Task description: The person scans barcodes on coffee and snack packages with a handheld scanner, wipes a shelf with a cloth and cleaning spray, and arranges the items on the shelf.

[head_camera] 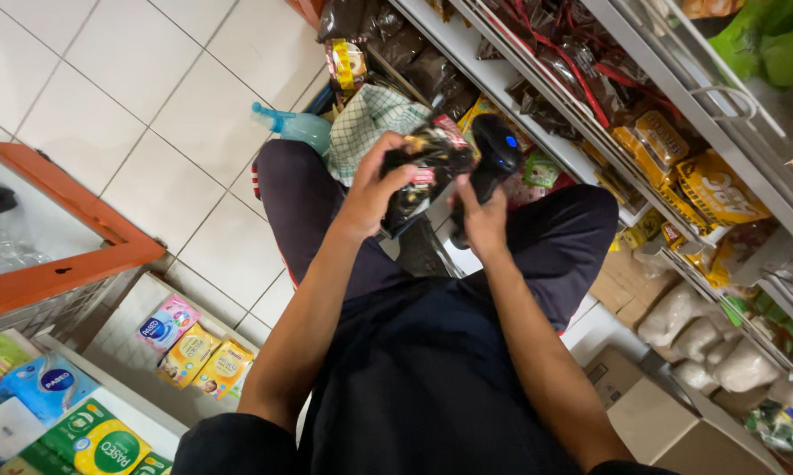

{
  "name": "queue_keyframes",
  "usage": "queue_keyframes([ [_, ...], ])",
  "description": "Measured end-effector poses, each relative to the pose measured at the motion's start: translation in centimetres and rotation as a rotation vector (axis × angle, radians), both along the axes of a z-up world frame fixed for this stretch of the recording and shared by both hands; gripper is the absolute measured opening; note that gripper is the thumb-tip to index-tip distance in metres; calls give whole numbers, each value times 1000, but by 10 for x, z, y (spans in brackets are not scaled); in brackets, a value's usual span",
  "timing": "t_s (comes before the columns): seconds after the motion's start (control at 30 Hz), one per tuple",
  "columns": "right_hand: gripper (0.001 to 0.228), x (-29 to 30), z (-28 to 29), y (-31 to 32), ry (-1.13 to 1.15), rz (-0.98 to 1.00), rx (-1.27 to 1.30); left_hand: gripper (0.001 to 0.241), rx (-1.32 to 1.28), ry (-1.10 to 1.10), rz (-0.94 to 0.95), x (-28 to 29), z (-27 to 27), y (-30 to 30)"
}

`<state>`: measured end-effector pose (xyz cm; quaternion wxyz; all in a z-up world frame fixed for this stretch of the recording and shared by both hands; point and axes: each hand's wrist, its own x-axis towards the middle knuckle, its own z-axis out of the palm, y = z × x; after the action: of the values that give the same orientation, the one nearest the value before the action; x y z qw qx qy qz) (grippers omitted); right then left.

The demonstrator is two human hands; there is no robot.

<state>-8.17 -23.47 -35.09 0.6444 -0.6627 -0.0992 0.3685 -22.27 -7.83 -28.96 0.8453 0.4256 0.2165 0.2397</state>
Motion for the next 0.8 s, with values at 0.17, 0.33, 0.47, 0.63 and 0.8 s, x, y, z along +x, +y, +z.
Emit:
queue_keyframes([
  [0.17,15,5,42,-3,-266,17,85,27,85,110,-59,8,19,-7],
  [0.33,18,10,67,-3,-271,156,152,38,513,356,-89,3,11,-19],
  [0.47,16,4,57,-2,-118,96,85,30,686,359,8,-5,0,-22],
  [0.63,19,-7,31,-12,-163,-64,206,51,772,390,247,-16,-4,-15],
  [0.8,18,-4,27,-25,-136,-45,120,66,37,-195,461,-24,0,-1],
])
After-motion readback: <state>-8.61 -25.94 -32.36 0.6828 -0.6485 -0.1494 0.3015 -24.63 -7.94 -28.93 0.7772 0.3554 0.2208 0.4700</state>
